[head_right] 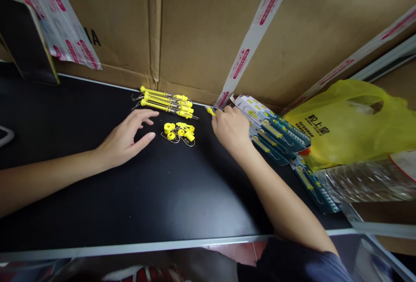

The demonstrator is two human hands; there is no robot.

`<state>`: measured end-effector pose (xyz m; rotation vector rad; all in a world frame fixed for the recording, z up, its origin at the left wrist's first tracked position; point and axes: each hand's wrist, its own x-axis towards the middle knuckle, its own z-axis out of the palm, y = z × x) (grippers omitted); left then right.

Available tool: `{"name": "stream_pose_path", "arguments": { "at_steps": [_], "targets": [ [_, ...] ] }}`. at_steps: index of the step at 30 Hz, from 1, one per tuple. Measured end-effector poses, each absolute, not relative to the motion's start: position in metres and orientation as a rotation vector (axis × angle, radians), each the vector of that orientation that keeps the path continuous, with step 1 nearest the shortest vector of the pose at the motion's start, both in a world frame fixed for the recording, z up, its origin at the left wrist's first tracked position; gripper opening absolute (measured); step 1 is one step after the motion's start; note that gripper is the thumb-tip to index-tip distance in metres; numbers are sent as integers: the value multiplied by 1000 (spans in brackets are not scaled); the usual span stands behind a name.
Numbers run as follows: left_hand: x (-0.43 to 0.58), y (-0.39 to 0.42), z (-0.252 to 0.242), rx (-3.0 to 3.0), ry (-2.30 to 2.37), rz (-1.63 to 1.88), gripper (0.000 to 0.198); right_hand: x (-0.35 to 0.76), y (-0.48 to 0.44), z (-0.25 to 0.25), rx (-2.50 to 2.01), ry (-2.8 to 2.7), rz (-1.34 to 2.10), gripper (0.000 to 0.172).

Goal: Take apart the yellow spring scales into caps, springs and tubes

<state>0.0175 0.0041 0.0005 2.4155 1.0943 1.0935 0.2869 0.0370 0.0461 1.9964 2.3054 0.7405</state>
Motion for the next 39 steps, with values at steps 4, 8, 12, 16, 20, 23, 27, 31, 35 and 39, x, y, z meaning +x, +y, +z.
{"name": "stream_pose_path", "arguments": {
  "at_steps": [4,8,12,16,20,23,27,31,35,39],
  "targets": [
    [18,4,2,2503,1078,1011,37,284,35,43,1963,2126,603,39],
    [18,5,3,2542,1070,949,31,282,34,42,1943,2038,559,39],
    [18,5,3,2561,1067,920,29,286,38,42,1949,1981,544,36],
    [18,6,2,2580,1072,912,27,288,42,40,1962,1956,524,34],
    [18,6,2,2593,1078,900,25,290,44,38,1961,1963,511,33],
    [19,6,3,2595,1086,884,25,291,44,39,1969,1955,512,33],
    [19,6,3,2601,1072,882,25,294,45,40,1972,1952,528,32],
    [18,6,3,2600,1049,895,24,297,46,40,1982,1948,542,32],
    [18,6,3,2600,1055,890,23,298,47,42,2003,1949,534,31],
    [18,7,3,2594,1062,877,23,299,46,43,1997,1957,537,31]
  ]
}}
